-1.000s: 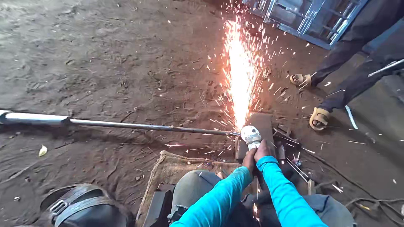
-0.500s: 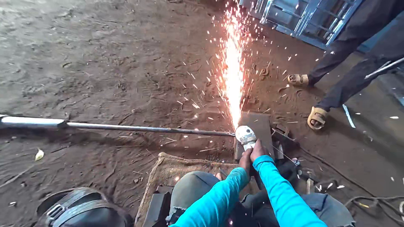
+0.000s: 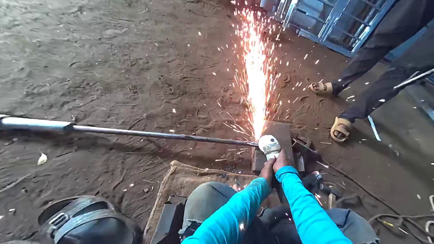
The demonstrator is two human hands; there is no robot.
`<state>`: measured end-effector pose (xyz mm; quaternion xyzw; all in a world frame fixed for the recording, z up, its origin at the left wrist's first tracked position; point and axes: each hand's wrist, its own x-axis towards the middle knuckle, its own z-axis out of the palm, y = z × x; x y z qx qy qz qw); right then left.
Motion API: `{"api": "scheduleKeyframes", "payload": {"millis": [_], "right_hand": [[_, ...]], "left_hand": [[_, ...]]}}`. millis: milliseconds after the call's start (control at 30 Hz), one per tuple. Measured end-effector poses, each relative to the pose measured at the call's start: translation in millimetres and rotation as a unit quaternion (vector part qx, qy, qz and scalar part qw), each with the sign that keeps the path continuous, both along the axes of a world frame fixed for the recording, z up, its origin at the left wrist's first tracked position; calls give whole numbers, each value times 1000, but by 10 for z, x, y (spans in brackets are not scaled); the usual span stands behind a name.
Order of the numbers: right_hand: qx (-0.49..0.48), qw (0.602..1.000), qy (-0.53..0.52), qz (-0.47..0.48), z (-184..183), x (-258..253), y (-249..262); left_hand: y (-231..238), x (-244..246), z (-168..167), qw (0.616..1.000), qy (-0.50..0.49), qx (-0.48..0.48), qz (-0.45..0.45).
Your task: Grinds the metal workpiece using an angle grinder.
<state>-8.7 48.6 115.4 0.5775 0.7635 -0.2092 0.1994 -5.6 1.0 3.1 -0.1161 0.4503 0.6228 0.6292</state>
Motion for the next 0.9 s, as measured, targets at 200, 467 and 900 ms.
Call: {"api": "scheduleKeyframes", "payload": {"millis": [200,467,900], "right_hand": [[-6,1000,-7,17,-74,-57,-2],[1,1000,-14,11,-63,-8,56],[-6,1000,1,30,-113,-35,24]], "left_hand": [[-35,-25,-47,1000,-5,-17,22],[32,23,9,1000,3,-13,11],[-30,-2,-14,999,18,-32,27]]}}
